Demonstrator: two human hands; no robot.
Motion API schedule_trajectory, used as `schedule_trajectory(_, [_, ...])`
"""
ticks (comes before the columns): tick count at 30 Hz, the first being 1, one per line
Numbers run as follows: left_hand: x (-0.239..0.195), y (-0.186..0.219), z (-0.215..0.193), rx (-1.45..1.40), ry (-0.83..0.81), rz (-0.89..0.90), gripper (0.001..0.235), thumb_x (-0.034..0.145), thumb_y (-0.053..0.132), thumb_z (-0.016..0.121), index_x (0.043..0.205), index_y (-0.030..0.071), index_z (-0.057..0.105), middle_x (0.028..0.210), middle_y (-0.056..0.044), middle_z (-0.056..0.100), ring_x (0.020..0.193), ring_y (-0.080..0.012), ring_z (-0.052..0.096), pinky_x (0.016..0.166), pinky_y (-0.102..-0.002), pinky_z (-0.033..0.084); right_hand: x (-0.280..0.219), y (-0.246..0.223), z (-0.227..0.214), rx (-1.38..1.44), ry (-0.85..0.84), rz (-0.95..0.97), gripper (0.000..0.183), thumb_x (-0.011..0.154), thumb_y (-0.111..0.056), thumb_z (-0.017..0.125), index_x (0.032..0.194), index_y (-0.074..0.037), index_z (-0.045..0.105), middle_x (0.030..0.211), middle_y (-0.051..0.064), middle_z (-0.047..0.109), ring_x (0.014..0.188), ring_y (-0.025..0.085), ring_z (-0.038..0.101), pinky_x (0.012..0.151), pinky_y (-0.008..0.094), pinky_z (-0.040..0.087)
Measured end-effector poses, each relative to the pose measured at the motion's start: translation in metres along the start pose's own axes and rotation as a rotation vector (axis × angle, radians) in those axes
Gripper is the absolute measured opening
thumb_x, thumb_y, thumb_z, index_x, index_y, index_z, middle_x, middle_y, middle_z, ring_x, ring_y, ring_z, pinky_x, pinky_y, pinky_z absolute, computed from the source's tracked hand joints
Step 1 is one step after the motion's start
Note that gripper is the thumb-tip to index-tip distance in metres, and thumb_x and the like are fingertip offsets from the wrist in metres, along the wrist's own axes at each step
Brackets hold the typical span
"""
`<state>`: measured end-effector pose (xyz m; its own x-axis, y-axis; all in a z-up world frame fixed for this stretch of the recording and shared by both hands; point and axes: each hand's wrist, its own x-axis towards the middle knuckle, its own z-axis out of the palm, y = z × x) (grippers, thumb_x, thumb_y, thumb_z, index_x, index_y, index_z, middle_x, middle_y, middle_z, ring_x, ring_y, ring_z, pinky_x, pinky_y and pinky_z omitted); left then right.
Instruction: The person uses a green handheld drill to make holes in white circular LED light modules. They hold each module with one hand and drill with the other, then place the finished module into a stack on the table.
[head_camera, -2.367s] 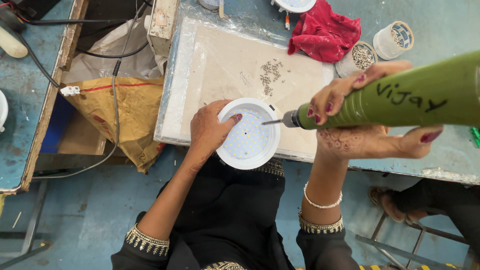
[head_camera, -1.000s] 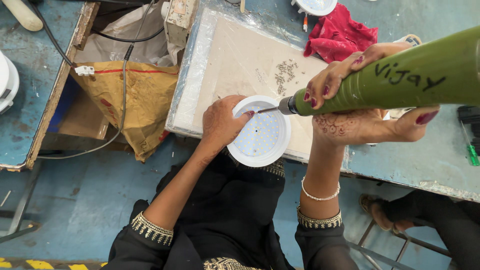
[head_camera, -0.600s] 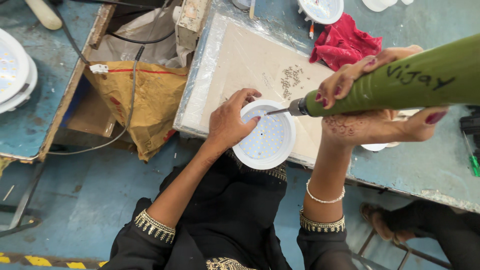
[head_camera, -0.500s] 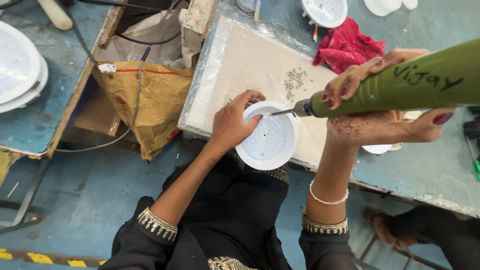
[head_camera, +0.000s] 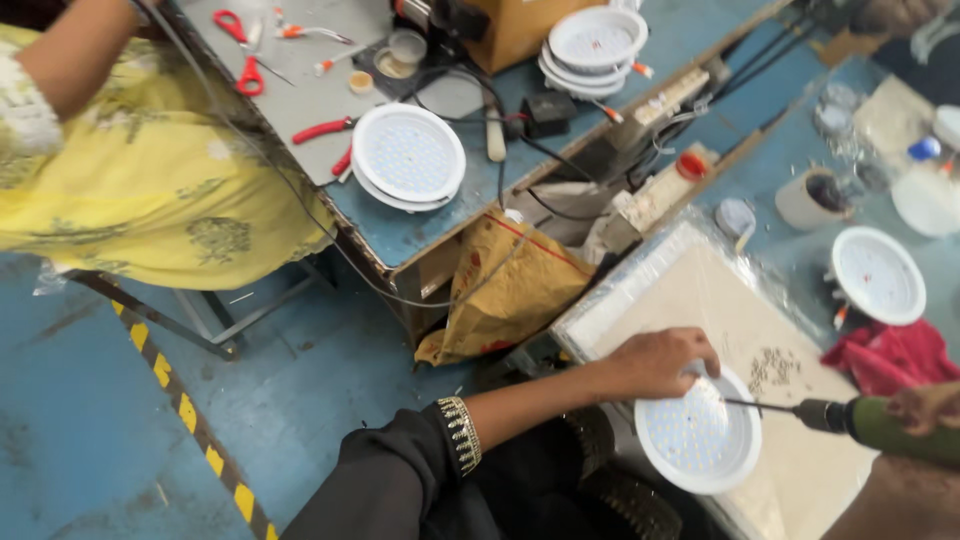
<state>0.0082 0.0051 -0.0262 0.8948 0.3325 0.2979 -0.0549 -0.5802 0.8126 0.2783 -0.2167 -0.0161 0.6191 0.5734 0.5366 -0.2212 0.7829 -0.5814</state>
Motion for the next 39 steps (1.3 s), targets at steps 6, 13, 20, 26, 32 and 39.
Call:
schedule_trajectory(6, [-0.017, -0.009, 0.007, 0.126, 0.011, 0.217, 0.042, 0.074, 0.042, 0.083, 0.113, 0.025, 0.077, 0.140, -0.010, 0.059, 0.136, -0.0276, 0.053, 0.108, -0.054, 0.039, 0.007, 0.000, -0.004, -0.025, 0.001, -0.011, 0.054, 0.107, -0.053, 0.045, 0.119, 0.000, 0.049, 0.083, 0.015, 0.050, 0.061, 0.026, 0.046, 0.057, 0.036, 0.041])
schedule_trajectory(13, [-0.015, -0.021, 0.027, 0.067, -0.018, 0.121, 0.023, 0.078, 0.037, 0.080, 0.101, 0.032, 0.083, 0.133, -0.007, 0.066, 0.132, -0.0253, 0.056, 0.114, -0.053, 0.032, 0.001, -0.013, 0.028, -0.081, 0.019, -0.003, 0.053, 0.109, -0.051, 0.042, 0.121, 0.000, 0.049, 0.084, 0.015, 0.050, 0.062, 0.026, 0.047, 0.060, 0.036, 0.041])
schedule_trajectory(20, [-0.004, -0.038, 0.041, 0.032, 0.001, 0.089, 0.025, 0.088, 0.033, 0.074, 0.112, 0.033, 0.082, 0.137, -0.008, 0.067, 0.131, -0.0248, 0.062, 0.119, -0.049, 0.035, -0.001, -0.019, 0.038, -0.099, 0.017, -0.007, 0.052, 0.110, -0.050, 0.040, 0.123, 0.000, 0.049, 0.084, 0.015, 0.050, 0.063, 0.027, 0.047, 0.062, 0.037, 0.042])
schedule_trajectory(26, [-0.020, -0.014, 0.022, 0.134, -0.022, 0.179, 0.037, 0.072, 0.048, 0.084, 0.106, 0.034, 0.080, 0.148, -0.007, 0.054, 0.143, -0.0248, 0.044, 0.110, -0.055, 0.029, -0.002, -0.026, 0.045, -0.101, -0.004, -0.010, 0.051, 0.112, -0.048, 0.038, 0.125, 0.000, 0.048, 0.084, 0.016, 0.050, 0.064, 0.027, 0.048, 0.065, 0.037, 0.043])
schedule_trajectory(32, [-0.025, 0.001, 0.011, 0.090, -0.001, 0.199, 0.028, 0.070, 0.049, 0.082, 0.095, 0.037, 0.084, 0.149, 0.001, 0.056, 0.145, -0.0202, 0.041, 0.113, -0.056, 0.021, -0.001, -0.029, 0.056, -0.112, -0.035, -0.004, 0.050, 0.113, -0.047, 0.035, 0.127, -0.001, 0.048, 0.085, 0.016, 0.050, 0.065, 0.027, 0.049, 0.067, 0.038, 0.044])
schedule_trajectory(39, [-0.020, -0.002, 0.016, 0.054, -0.019, 0.178, 0.021, 0.074, 0.049, 0.082, 0.090, 0.035, 0.085, 0.149, 0.005, 0.059, 0.147, -0.0173, 0.041, 0.114, -0.055, 0.021, -0.002, -0.019, 0.091, -0.099, 0.030, 0.002, 0.050, 0.112, -0.047, 0.031, 0.125, -0.001, 0.047, 0.085, 0.017, 0.051, 0.063, 0.027, 0.048, 0.066, 0.038, 0.043])
